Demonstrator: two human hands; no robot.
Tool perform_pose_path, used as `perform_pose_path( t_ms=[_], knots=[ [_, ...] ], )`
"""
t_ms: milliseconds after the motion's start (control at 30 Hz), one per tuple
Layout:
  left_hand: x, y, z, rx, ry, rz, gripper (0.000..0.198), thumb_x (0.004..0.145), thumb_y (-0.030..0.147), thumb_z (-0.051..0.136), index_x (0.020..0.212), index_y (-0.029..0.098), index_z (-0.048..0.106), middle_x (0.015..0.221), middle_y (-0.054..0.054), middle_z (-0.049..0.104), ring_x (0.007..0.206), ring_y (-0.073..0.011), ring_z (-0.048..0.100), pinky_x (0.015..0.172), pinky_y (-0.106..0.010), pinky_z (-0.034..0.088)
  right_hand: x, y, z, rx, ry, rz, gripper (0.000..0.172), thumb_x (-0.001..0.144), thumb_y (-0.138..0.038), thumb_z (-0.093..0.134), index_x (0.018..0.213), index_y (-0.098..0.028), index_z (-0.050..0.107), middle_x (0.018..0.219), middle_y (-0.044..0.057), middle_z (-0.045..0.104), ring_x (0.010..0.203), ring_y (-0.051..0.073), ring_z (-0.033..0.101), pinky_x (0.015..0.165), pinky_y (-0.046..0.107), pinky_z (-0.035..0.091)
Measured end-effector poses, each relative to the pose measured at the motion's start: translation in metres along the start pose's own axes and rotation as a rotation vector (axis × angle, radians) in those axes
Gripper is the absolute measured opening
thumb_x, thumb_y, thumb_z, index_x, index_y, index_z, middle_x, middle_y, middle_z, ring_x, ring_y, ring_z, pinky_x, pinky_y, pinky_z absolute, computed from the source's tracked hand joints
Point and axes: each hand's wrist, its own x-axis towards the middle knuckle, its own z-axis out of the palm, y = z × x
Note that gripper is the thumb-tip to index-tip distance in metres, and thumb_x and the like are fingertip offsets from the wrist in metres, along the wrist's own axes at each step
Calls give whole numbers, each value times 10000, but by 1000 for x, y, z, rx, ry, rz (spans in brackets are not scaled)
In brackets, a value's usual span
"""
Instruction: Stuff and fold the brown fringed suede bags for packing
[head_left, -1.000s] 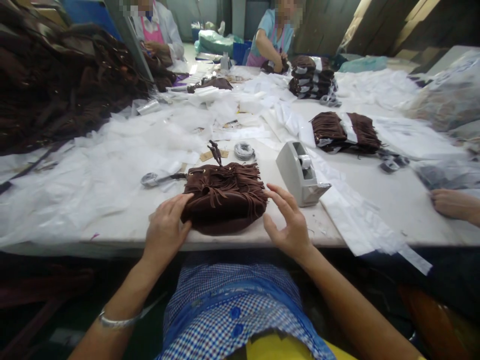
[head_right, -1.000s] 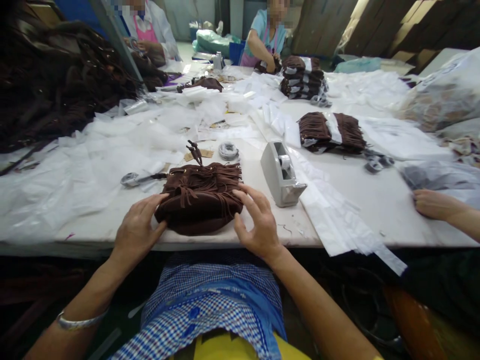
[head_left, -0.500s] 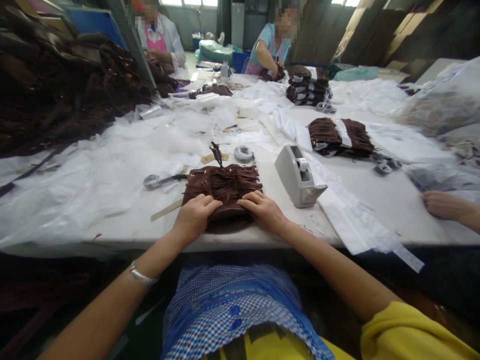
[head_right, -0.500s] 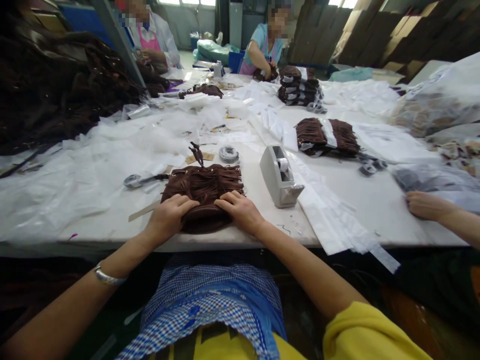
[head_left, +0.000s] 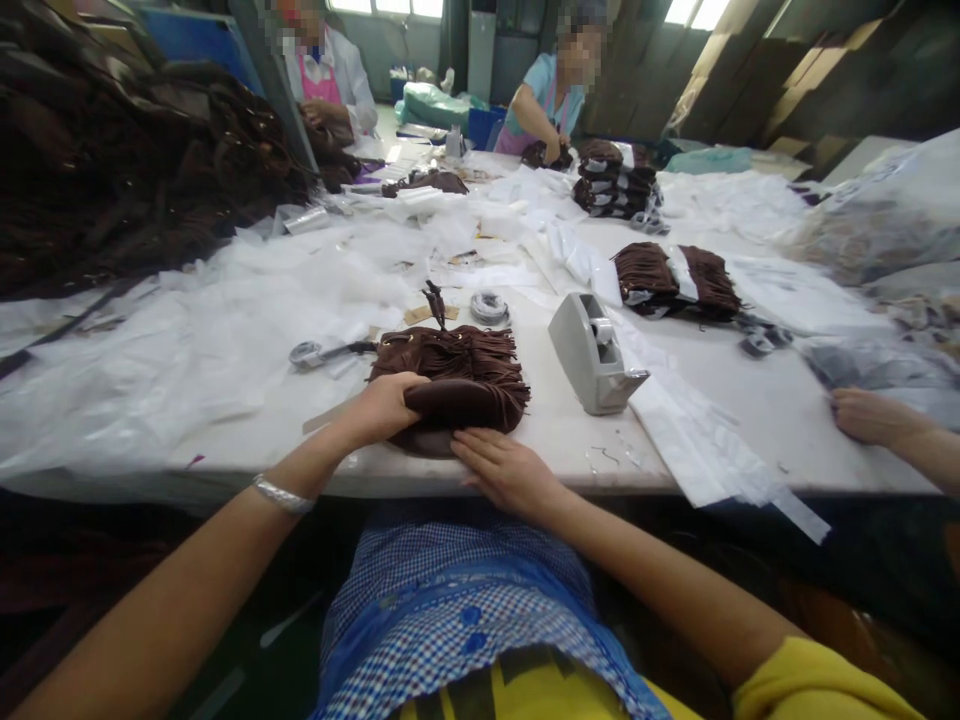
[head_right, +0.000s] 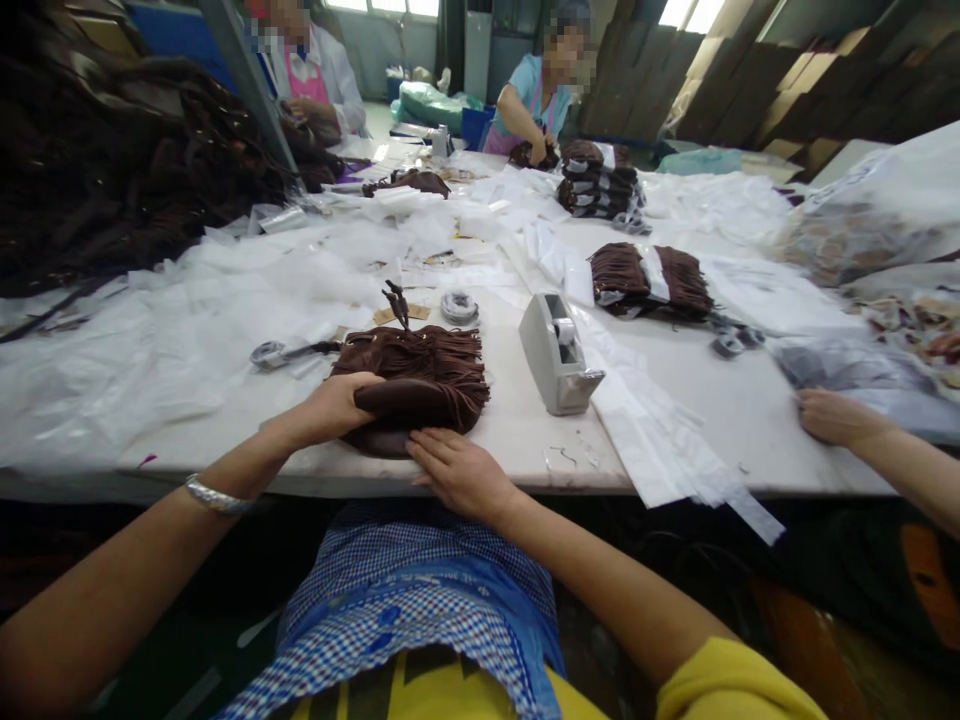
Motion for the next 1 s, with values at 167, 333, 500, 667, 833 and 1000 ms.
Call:
perform_pose_path(
  t_ms=[167, 333, 500, 667, 833, 1000],
  knots=[
    [-26, 25, 0, 373, 155, 225, 411, 796, 191, 588, 1197, 220, 671, 1199, -92, 681, 1052, -289, 624, 876, -411, 510, 9, -6, 8, 41, -50, 103, 711, 917, -550, 564, 1434, -71, 472, 1446, 189, 510, 1356, 312, 453, 1138, 460, 382],
    [-38, 49, 6, 421, 270, 493, 360, 902, 254, 599, 1255, 186, 620, 1271, -82, 673, 1204, -259, 578, 1086, -455, 394, 9, -3, 1, 90, -85, 111, 706, 910, -587, 550, 1433, -118, 482, 1472, 165, 485, 1369, 310, 422, 1141, 452, 357],
    [-42, 42, 32, 451, 392, 570, 165, 943, 141, 542, 1039, 176, 671, 1092, -45, 746, 1038, -205, 646, 866, -328, 481, 6, -5, 3, 149, -78, 145, 702, 871, -587, 608, 1402, -138, 510, 1385, 177, 561, 1271, 312, 506, 1063, 452, 420],
    [-40, 33, 56, 462, 428, 568, 130, 936, 143, 554, 917, 192, 673, 1048, -30, 758, 896, -198, 656, 760, -331, 472, 6, -3, -1, 172, -128, 149, 617, 871, -590, 609, 1303, -150, 592, 1180, 134, 675, 1119, 283, 585, 977, 413, 464],
    [-60, 36, 64, 431, 265, 366, 380, 921, 70, 465, 1252, 173, 620, 1330, -62, 645, 1207, -246, 567, 1019, -405, 443, -13, 13, -20, 95, -54, 97, 362, 974, -343, 542, 1290, -177, 603, 1190, 98, 687, 1109, 236, 604, 988, 385, 474],
    [-85, 50, 67, 542, 259, 200, 537, 879, 77, 499, 1395, 219, 542, 1521, -113, 445, 1383, -340, 419, 1081, -529, 386, -25, 2, -51, -40, 257, 485, 192, 966, -197, 537, 1052, -191, 709, 1016, 75, 740, 930, 195, 674, 894, 355, 539]
  ],
)
